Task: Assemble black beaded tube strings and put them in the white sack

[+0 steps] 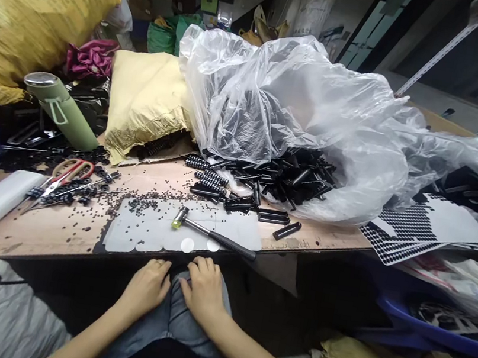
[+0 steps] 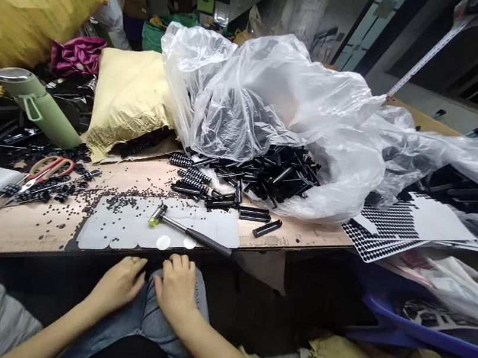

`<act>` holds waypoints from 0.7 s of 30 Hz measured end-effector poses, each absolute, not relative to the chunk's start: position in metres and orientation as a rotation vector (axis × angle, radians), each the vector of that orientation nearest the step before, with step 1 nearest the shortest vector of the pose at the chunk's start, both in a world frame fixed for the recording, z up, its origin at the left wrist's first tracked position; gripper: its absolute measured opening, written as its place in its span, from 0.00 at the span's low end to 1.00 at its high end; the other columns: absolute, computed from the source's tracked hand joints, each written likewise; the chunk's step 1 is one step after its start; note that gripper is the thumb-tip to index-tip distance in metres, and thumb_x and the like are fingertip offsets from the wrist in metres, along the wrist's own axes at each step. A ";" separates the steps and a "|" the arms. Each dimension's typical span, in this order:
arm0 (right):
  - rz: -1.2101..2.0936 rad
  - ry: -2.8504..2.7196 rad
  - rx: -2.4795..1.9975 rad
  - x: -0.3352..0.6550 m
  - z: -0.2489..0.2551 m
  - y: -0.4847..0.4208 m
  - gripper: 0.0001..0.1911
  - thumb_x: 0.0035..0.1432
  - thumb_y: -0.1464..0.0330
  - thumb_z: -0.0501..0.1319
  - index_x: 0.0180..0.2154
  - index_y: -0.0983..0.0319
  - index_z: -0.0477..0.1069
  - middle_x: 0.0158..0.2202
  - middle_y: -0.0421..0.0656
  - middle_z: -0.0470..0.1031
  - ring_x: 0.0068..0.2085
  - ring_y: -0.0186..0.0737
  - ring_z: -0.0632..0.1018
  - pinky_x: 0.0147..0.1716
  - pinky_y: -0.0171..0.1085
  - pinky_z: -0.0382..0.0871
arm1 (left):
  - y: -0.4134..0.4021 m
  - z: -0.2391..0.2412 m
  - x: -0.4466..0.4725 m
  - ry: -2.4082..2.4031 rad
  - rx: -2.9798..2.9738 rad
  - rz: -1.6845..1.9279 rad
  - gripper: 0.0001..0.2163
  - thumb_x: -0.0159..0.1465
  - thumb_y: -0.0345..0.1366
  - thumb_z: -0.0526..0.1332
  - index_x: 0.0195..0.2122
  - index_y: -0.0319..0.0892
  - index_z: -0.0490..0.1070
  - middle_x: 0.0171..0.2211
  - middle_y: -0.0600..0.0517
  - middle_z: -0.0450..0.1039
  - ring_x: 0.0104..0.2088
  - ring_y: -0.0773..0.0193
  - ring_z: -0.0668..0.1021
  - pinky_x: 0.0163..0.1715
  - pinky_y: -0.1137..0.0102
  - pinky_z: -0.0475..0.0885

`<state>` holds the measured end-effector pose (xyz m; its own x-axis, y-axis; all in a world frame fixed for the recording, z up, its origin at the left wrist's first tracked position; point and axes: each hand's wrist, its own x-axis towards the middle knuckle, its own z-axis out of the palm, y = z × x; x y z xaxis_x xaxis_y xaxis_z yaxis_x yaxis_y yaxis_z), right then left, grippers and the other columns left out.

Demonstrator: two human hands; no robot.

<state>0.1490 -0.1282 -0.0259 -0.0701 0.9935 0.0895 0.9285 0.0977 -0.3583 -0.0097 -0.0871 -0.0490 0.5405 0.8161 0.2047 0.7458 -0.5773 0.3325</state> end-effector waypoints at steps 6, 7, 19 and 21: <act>0.519 -1.830 -1.743 0.166 -0.002 -0.138 0.07 0.57 0.67 0.53 0.36 0.60 0.68 0.35 0.42 0.71 0.38 0.38 0.70 0.39 0.39 0.65 | -0.094 -0.035 0.004 1.220 1.914 0.364 0.13 0.60 0.38 0.49 0.28 0.38 0.71 0.25 0.48 0.72 0.27 0.62 0.72 0.29 0.69 0.66; 0.543 -1.811 -1.687 0.171 0.006 -0.140 0.10 0.55 0.64 0.55 0.39 0.60 0.67 0.38 0.44 0.71 0.41 0.39 0.70 0.41 0.39 0.65 | -0.093 -0.024 0.007 1.132 1.703 0.358 0.15 0.59 0.43 0.50 0.26 0.38 0.70 0.23 0.50 0.71 0.25 0.64 0.71 0.27 0.71 0.65; 0.436 -2.195 -1.648 0.189 0.045 -0.132 0.54 0.31 0.63 0.69 0.58 0.64 0.46 0.58 0.50 0.52 0.58 0.48 0.55 0.57 0.46 0.49 | -0.085 0.021 0.047 0.926 1.493 0.379 0.22 0.58 0.51 0.50 0.20 0.36 0.67 0.18 0.50 0.69 0.19 0.68 0.68 0.21 0.72 0.62; 0.448 -2.098 -1.710 0.195 0.041 -0.131 0.55 0.31 0.63 0.69 0.59 0.64 0.44 0.58 0.51 0.52 0.58 0.49 0.55 0.57 0.46 0.50 | -0.064 0.024 0.054 0.952 1.747 0.436 0.20 0.61 0.47 0.47 0.27 0.37 0.70 0.25 0.48 0.72 0.27 0.63 0.72 0.28 0.70 0.66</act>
<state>0.1947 -0.1313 0.0407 -0.1755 0.9793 0.1011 0.8528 0.2026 -0.4814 0.0538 -0.0639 0.0236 0.6170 0.7722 -0.1517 0.3898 -0.1324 0.9113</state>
